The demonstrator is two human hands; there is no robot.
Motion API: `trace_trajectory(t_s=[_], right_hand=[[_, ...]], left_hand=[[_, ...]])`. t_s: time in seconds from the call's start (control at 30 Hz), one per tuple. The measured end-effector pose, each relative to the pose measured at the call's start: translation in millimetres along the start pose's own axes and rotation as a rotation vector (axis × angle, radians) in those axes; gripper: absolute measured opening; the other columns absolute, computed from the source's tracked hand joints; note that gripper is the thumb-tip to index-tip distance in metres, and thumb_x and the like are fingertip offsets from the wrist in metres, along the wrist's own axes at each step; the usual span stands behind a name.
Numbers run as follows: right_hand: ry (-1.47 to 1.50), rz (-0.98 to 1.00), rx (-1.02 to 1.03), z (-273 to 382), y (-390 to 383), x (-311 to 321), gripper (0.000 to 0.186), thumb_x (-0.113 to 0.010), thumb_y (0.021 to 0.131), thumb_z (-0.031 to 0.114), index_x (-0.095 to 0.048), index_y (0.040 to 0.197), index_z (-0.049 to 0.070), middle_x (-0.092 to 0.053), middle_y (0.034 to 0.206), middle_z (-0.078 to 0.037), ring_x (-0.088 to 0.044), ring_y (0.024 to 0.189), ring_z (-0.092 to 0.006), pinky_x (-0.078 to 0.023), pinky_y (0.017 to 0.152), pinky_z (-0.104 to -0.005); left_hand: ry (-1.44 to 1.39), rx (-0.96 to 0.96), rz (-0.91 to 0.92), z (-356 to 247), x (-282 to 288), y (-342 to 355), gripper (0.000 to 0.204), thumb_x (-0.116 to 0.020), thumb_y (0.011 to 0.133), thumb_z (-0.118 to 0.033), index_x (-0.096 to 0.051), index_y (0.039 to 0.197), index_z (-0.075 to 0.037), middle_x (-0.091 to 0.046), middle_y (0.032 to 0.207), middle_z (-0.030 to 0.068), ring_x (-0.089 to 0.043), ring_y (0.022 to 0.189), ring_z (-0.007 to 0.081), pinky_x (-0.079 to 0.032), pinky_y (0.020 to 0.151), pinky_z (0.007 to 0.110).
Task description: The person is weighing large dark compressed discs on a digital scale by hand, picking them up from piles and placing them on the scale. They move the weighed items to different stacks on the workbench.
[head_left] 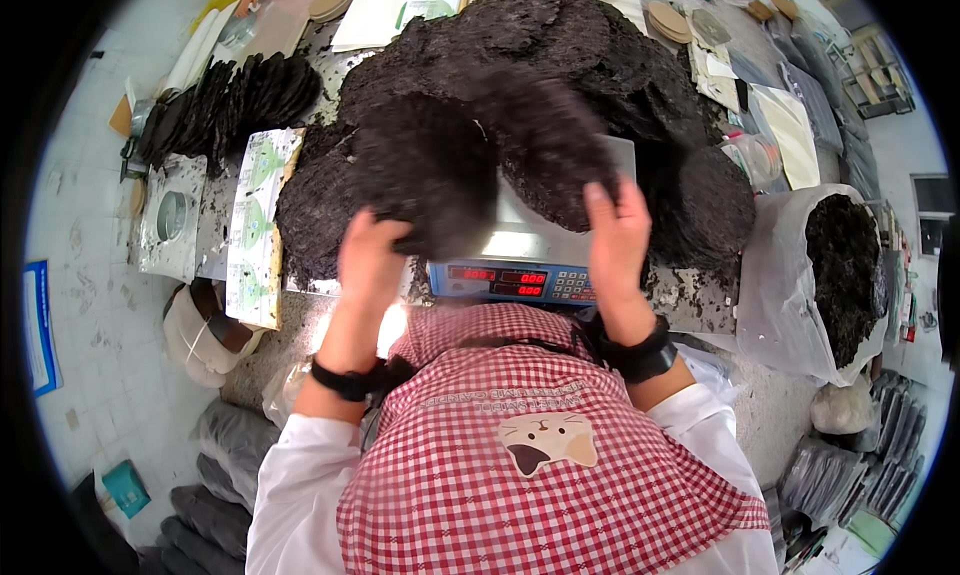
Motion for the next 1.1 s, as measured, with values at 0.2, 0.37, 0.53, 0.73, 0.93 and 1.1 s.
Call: trace_trajectory(t_s=[0.2, 0.37, 0.53, 0.73, 0.93, 1.1], right_hand=[[0.352, -0.152, -0.25, -114.7, 10.3, 93.2, 0.047, -0.057, 0.091, 0.007, -0.04, 0.133, -0.005, -0.049, 0.133, -0.014, -0.049, 0.118, -0.0203, -0.04, 0.099, -0.0316], [-0.207, -0.409, -0.089, -111.3, -40.5, 218.5, 0.052, -0.063, 0.085, 0.005, -0.042, 0.132, -0.003, -0.049, 0.132, -0.014, -0.05, 0.119, -0.0221, -0.042, 0.097, -0.0321], [-0.605, -0.41, -0.479, -255.8, -94.3, 311.8, 0.076, -0.076, 0.075, 0.023, -0.037, 0.133, -0.007, -0.048, 0.132, -0.02, -0.05, 0.119, -0.0311, -0.043, 0.096, -0.0366], [-1.133, -0.297, -0.563, -294.7, -58.3, 245.7, 0.089, -0.083, 0.065, 0.029, -0.037, 0.135, -0.001, -0.049, 0.126, -0.027, -0.05, 0.116, -0.0407, -0.044, 0.093, -0.0471], [-0.869, -0.257, -0.421, -283.5, -44.9, 246.6, 0.08, -0.08, 0.069, 0.019, -0.039, 0.136, 0.003, -0.051, 0.128, -0.026, -0.052, 0.116, -0.0401, -0.044, 0.094, -0.0433], [-0.497, -0.256, -0.124, -223.7, -35.0, 266.6, 0.078, -0.078, 0.073, 0.014, -0.037, 0.138, 0.001, -0.05, 0.132, -0.018, -0.051, 0.117, -0.0286, -0.039, 0.1, -0.0353]], left_hand=[[-1.196, 0.568, -0.476, 107.1, 72.9, -33.1, 0.05, -0.043, 0.079, 0.008, -0.044, 0.128, 0.001, -0.05, 0.127, 0.0161, -0.051, 0.114, 0.0329, -0.044, 0.098, 0.046], [-0.938, 0.42, -0.666, 126.5, 118.2, -56.2, 0.043, -0.044, 0.082, 0.007, -0.048, 0.124, 0.001, -0.052, 0.123, 0.0145, -0.052, 0.111, 0.0258, -0.044, 0.095, 0.037], [0.297, 0.21, -0.494, 81.7, 132.9, -56.5, 0.03, -0.051, 0.08, 0.004, -0.059, 0.11, 0.003, -0.056, 0.117, 0.0196, -0.054, 0.108, 0.0315, -0.043, 0.094, 0.036], [0.881, -0.011, -0.304, 29.9, 124.1, -51.6, 0.03, -0.052, 0.072, 0.009, -0.065, 0.099, 0.002, -0.057, 0.113, 0.0205, -0.054, 0.107, 0.0355, -0.042, 0.092, 0.036], [0.964, -0.092, -0.357, 31.8, 128.0, -61.5, 0.027, -0.054, 0.074, 0.008, -0.063, 0.099, 0.004, -0.06, 0.108, 0.0182, -0.057, 0.1, 0.0309, -0.042, 0.09, 0.034], [-0.173, 0.257, -0.658, 71.2, 134.9, -64.2, 0.031, -0.05, 0.082, 0.004, -0.056, 0.112, 0.009, -0.061, 0.114, 0.0115, -0.057, 0.104, 0.0217, -0.041, 0.093, 0.03]])
Point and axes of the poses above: each hand's wrist, its own y-axis towards the middle knuckle, its own x-axis out of the back of the hand, z = x × y, the point moved 9 cm from there along y, towards the middle knuckle
